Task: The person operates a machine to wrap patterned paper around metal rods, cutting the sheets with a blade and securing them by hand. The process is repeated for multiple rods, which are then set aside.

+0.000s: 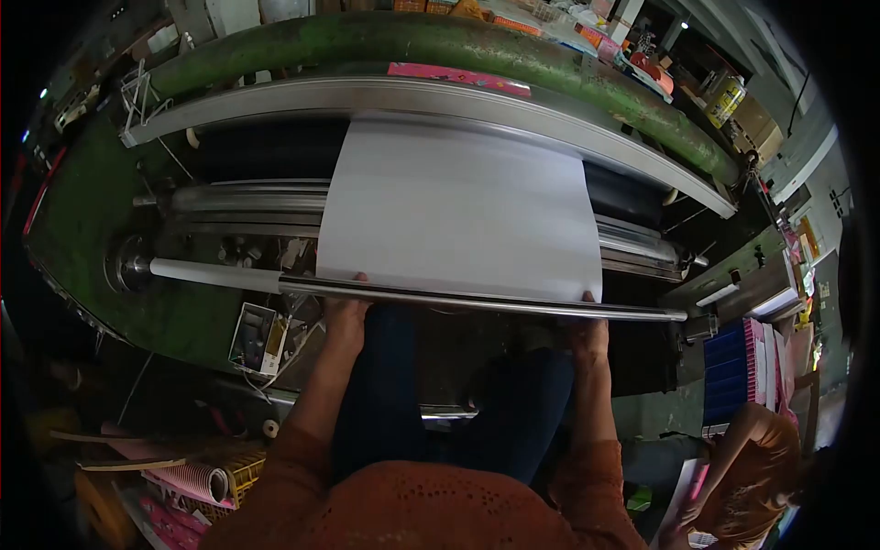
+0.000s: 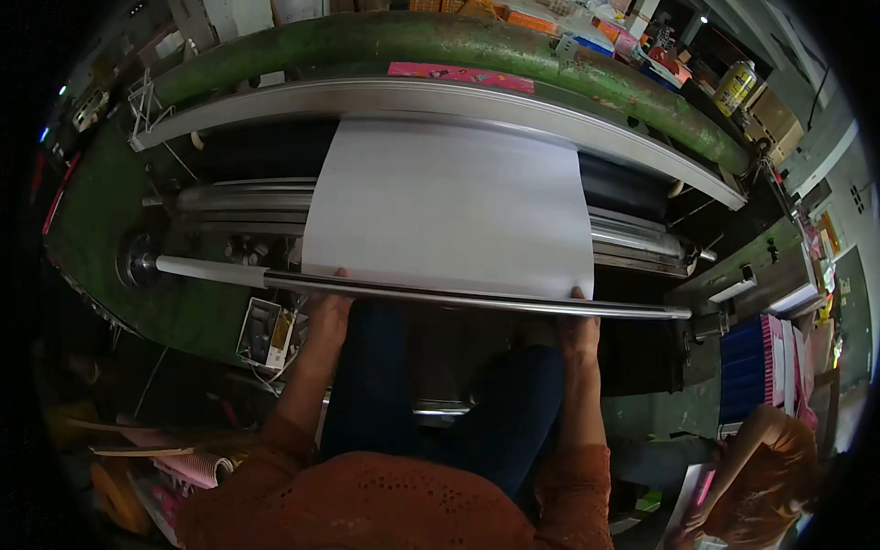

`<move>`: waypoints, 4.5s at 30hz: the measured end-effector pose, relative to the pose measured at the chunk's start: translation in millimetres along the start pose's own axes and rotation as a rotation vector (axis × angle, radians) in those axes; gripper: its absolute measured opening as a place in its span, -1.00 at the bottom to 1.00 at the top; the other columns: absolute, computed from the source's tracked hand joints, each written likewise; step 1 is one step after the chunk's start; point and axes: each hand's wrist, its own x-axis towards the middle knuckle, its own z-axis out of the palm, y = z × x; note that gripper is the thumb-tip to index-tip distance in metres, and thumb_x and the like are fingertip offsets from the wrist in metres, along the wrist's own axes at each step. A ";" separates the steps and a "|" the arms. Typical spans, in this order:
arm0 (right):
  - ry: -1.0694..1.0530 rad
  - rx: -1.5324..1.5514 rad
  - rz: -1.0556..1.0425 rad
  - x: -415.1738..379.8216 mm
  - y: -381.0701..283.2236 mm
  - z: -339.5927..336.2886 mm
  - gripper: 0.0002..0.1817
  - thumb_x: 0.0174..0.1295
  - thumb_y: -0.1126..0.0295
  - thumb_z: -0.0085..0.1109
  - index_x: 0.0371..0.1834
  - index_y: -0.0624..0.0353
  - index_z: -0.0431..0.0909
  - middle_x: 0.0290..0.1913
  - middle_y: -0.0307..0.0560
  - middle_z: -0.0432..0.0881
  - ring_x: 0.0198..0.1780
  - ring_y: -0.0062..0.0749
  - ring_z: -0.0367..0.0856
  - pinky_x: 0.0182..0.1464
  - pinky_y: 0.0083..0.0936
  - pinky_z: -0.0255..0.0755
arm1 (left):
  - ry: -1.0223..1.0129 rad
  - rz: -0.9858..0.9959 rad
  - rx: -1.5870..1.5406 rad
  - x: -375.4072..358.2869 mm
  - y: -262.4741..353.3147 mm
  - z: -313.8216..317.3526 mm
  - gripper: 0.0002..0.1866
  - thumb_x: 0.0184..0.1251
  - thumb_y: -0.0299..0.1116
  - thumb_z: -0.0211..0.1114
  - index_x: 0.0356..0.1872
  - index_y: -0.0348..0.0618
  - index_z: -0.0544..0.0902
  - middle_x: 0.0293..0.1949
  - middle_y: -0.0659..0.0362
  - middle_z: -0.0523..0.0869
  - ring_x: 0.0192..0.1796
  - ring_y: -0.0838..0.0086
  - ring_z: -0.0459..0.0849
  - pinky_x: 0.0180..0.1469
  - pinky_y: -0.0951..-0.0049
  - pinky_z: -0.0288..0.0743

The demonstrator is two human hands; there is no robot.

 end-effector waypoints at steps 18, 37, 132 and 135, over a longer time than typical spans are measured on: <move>0.029 -0.508 -0.340 -116.2 -57.9 13.8 -0.78 0.14 0.34 0.40 -0.30 0.21 0.56 -0.32 -0.18 0.62 -0.28 -0.46 0.57 -0.21 -0.58 0.44 | -0.061 -0.107 0.349 -77.1 70.2 2.4 -0.85 0.37 -0.34 0.25 -0.19 -0.20 0.61 -0.36 0.18 0.71 -0.33 0.53 0.67 -0.22 0.49 0.46; -0.391 -1.823 -0.875 -37.1 -105.9 118.2 -0.93 -0.16 0.41 0.36 -0.57 0.09 0.68 0.13 -0.17 0.58 0.26 -0.17 0.41 0.20 -0.21 0.21 | -0.679 1.123 1.517 -66.0 30.2 67.5 -0.64 0.18 -0.34 0.34 0.00 -0.20 0.58 0.06 0.07 0.56 0.15 0.15 0.50 0.18 0.18 0.40; -0.910 -0.907 -0.057 -136.4 11.7 129.0 -0.92 0.24 0.56 0.21 -0.24 0.27 0.53 -0.39 -0.21 0.62 -0.33 -0.65 0.58 -0.27 -0.64 0.49 | -0.762 -0.157 0.461 -75.5 -5.2 26.1 -0.86 0.38 -0.45 0.20 -0.12 -0.27 0.59 -0.12 0.15 0.67 -0.04 0.51 0.63 0.04 0.49 0.47; -0.811 -0.688 0.113 -142.3 38.3 84.6 -0.90 0.24 0.51 0.24 -0.24 0.27 0.54 -0.41 -0.24 0.62 -0.34 -0.70 0.56 -0.28 -0.66 0.47 | -0.877 -0.269 0.583 -80.1 -22.2 24.7 -0.84 0.33 -0.49 0.25 -0.11 -0.26 0.58 -0.17 0.16 0.67 -0.11 0.52 0.63 -0.03 0.52 0.47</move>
